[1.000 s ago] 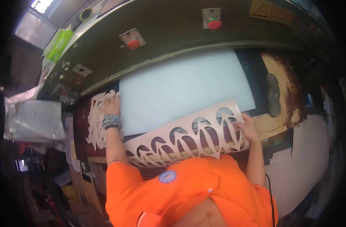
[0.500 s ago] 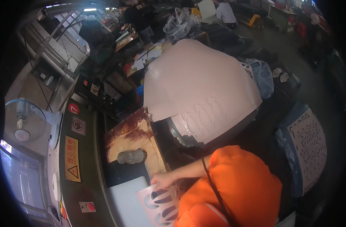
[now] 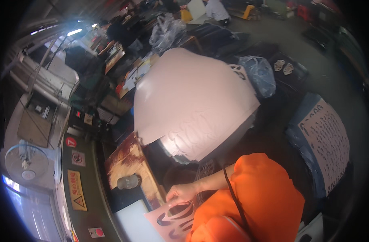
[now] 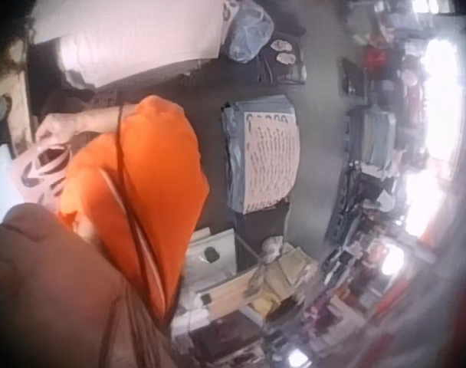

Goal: The person removes cut-out shapes from a perforated sheet of material, separates the pieces by hand, and places them on the work surface. The person then picks up a new sheet, aligns it on the machine, and presses a button to operate the equipment.

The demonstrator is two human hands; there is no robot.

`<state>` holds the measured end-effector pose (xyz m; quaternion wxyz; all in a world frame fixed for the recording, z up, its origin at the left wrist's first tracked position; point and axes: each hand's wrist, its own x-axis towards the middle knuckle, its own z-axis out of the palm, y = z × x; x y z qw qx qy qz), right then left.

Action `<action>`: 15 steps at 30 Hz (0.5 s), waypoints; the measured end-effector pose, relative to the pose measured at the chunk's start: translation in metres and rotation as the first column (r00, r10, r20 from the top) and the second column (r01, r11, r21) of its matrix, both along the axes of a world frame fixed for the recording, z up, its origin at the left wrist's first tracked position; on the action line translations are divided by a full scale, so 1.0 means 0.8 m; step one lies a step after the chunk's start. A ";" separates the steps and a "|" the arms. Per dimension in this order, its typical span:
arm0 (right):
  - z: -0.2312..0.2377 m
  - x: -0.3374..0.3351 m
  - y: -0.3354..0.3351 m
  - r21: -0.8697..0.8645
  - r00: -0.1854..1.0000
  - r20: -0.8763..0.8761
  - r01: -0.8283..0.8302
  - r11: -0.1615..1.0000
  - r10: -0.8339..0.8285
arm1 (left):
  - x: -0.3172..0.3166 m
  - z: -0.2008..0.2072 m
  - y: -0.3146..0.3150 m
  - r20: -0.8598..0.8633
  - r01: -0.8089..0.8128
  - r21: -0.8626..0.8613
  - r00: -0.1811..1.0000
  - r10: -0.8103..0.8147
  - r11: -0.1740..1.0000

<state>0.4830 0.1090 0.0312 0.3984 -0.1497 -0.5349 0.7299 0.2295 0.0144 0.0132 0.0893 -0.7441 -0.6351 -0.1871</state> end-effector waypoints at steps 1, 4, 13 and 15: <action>0.000 0.015 -0.016 0.021 0.996 0.030 0.084 0.996 -0.085 | 0.006 0.000 -0.011 0.006 0.016 0.010 1.000 -0.016 1.000; -0.010 0.060 -0.069 -0.008 0.971 0.070 0.228 0.974 -0.227 | 0.016 -0.001 -0.047 -0.004 0.058 0.035 0.998 -0.058 0.998; -0.011 0.136 -0.221 -0.107 0.852 0.201 0.510 0.854 -0.484 | 0.037 0.016 -0.150 -0.032 0.163 0.115 0.987 -0.160 0.980; 0.003 0.162 -0.244 0.010 0.812 0.203 0.557 0.831 -0.547 | 0.050 0.038 -0.164 -0.060 0.203 0.162 0.979 -0.195 0.966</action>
